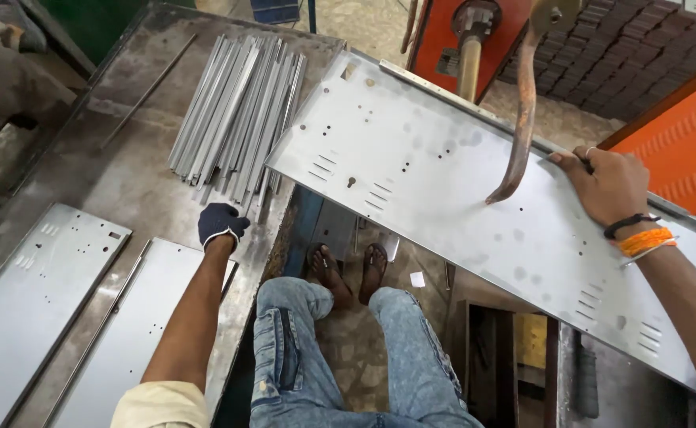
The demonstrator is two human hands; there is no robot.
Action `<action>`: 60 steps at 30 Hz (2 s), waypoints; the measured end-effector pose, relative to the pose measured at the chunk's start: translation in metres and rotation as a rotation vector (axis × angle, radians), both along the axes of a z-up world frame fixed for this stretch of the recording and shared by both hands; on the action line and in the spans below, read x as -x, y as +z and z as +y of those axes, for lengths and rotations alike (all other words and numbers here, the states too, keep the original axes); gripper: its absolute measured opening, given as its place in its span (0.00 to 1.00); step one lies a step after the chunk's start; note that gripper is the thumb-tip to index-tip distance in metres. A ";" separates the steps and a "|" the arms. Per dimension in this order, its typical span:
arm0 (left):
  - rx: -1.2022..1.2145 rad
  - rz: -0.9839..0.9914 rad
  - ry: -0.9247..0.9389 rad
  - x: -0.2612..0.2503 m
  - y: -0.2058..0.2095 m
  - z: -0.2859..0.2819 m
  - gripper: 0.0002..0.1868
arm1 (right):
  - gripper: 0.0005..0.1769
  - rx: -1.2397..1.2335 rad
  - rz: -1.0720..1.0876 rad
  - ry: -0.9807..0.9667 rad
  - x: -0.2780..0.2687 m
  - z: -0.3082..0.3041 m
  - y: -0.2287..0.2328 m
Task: Assembling metal panels by spot welding reinforcement strips onto them using a stationary spot welding machine.
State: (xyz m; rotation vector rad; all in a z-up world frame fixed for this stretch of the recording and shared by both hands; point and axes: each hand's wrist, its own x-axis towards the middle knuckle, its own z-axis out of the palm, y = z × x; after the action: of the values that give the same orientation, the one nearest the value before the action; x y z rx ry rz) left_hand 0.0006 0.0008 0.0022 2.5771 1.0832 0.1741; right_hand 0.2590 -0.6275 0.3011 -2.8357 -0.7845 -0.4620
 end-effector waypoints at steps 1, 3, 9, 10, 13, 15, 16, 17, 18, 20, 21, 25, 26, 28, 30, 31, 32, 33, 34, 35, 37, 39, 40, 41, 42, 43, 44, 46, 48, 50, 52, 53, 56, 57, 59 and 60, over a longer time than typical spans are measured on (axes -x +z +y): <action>-0.001 -0.001 -0.004 0.001 0.008 -0.005 0.22 | 0.34 -0.001 -0.001 -0.004 0.004 0.003 0.004; 0.023 0.082 0.075 0.005 0.024 -0.015 0.17 | 0.27 -0.077 0.046 0.004 0.011 0.009 0.012; 0.067 0.139 0.119 0.006 0.046 -0.024 0.18 | 0.34 -0.040 -0.031 0.057 -0.004 -0.003 -0.006; 0.066 0.139 0.119 0.004 0.025 -0.012 0.18 | 0.34 -0.040 -0.031 0.056 -0.003 -0.002 -0.004; 0.351 0.034 -0.017 -0.001 -0.028 0.015 0.17 | 0.31 -0.019 0.030 0.008 -0.001 0.003 0.002; -0.184 -0.235 -0.702 -0.001 -0.051 0.022 0.12 | 0.26 -0.048 -0.033 0.059 0.005 0.006 0.006; -0.188 -0.236 -0.709 0.001 -0.047 0.019 0.12 | 0.26 -0.053 -0.036 0.053 0.008 0.011 0.012; 0.570 -0.502 -0.304 0.002 -0.044 0.015 0.13 | 0.24 -0.077 0.007 0.036 0.011 0.016 0.018; 1.317 -0.703 0.163 0.001 -0.041 0.008 0.16 | 0.24 -0.099 0.049 0.012 0.016 0.018 0.025; 1.216 -0.761 0.134 0.020 0.002 -0.009 0.15 | 0.23 -0.160 0.018 0.097 0.007 0.014 0.018; 1.112 -0.825 0.118 0.029 0.022 -0.017 0.14 | 0.22 -0.218 -0.010 0.195 0.002 0.011 0.015; 0.891 -0.852 -0.154 0.085 0.080 0.011 0.15 | 0.20 -0.173 -0.087 0.277 -0.012 0.012 0.012; 0.806 -0.838 -0.187 0.097 0.113 0.010 0.14 | 0.19 -0.154 -0.057 0.266 -0.014 0.014 0.013; 0.723 -0.821 -0.230 0.118 0.169 0.011 0.15 | 0.18 -0.138 -0.029 0.245 -0.020 0.019 0.017; 0.621 -0.735 -0.206 0.136 0.214 0.015 0.15 | 0.19 -0.100 0.053 0.237 -0.027 0.024 0.020; 0.624 -0.734 -0.216 0.135 0.229 0.013 0.15 | 0.19 -0.101 0.051 0.228 -0.029 0.025 0.024; 0.553 -0.679 -0.247 0.136 0.245 0.012 0.16 | 0.19 -0.100 0.087 0.222 -0.031 0.029 0.027; 0.482 -0.624 -0.277 0.137 0.261 0.010 0.16 | 0.19 -0.099 0.123 0.216 -0.033 0.033 0.031; 0.480 -0.624 -0.283 0.130 0.277 0.005 0.16 | 0.19 -0.102 0.121 0.211 -0.039 0.034 0.035; 0.276 -0.536 -0.341 0.123 0.294 0.001 0.15 | 0.19 -0.109 0.175 0.221 -0.044 0.035 0.038; 0.074 -0.445 -0.397 0.105 0.326 -0.012 0.14 | 0.19 -0.117 0.230 0.228 -0.059 0.037 0.039; -0.359 -0.373 -0.596 0.080 0.358 -0.029 0.09 | 0.21 -0.075 0.368 0.256 -0.080 0.036 0.035; -0.358 -0.375 -0.599 0.066 0.377 -0.053 0.09 | 0.21 -0.075 0.366 0.253 -0.081 0.038 0.037; -0.464 -0.424 -0.714 0.052 0.397 -0.076 0.09 | 0.19 -0.088 0.355 0.352 -0.083 0.040 0.039; -0.571 -0.471 -0.828 0.040 0.417 -0.099 0.09 | 0.18 -0.100 0.344 0.451 -0.084 0.043 0.040; -0.570 -0.473 -0.829 0.020 0.409 -0.108 0.09 | 0.18 -0.099 0.342 0.449 -0.083 0.045 0.043; -0.503 -0.487 -0.841 0.002 0.399 -0.119 0.09 | 0.20 -0.044 0.372 0.361 -0.080 0.046 0.045; -0.433 -0.502 -0.848 -0.030 0.385 -0.148 0.10 | 0.23 0.015 0.401 0.274 -0.078 0.046 0.046; -0.505 -0.501 -0.842 -0.058 0.381 -0.183 0.14 | 0.24 -0.043 0.406 0.284 -0.077 0.045 0.045; -0.557 -0.514 -0.789 -0.072 0.368 -0.194 0.12 | 0.27 -0.034 0.414 0.274 -0.080 0.039 0.040; -0.610 -0.528 -0.738 -0.086 0.355 -0.199 0.11 | 0.31 -0.025 0.421 0.262 -0.076 0.035 0.041; -0.594 -0.561 -0.712 -0.092 0.350 -0.198 0.09 | 0.25 -0.115 0.498 0.277 -0.071 0.035 0.043; -0.594 -0.638 -0.660 -0.096 0.349 -0.201 0.10 | 0.22 -0.176 0.488 0.314 -0.057 0.036 0.039; -0.610 -0.688 -0.634 -0.096 0.352 -0.203 0.13 | 0.21 -0.144 0.394 0.334 -0.054 0.037 0.037; -0.675 -0.755 -0.596 -0.092 0.369 -0.211 0.16 | 0.19 -0.171 0.349 0.350 -0.046 0.037 0.035; -0.737 -0.824 -0.561 -0.089 0.378 -0.215 0.21 | 0.17 -0.198 0.304 0.361 -0.042 0.037 0.034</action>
State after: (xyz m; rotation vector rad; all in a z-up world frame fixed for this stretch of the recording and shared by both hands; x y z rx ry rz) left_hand 0.0898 -0.2138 0.3799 2.7639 -0.0473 1.5415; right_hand 0.3006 -0.5906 0.3347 -2.4275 -1.0845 -0.0496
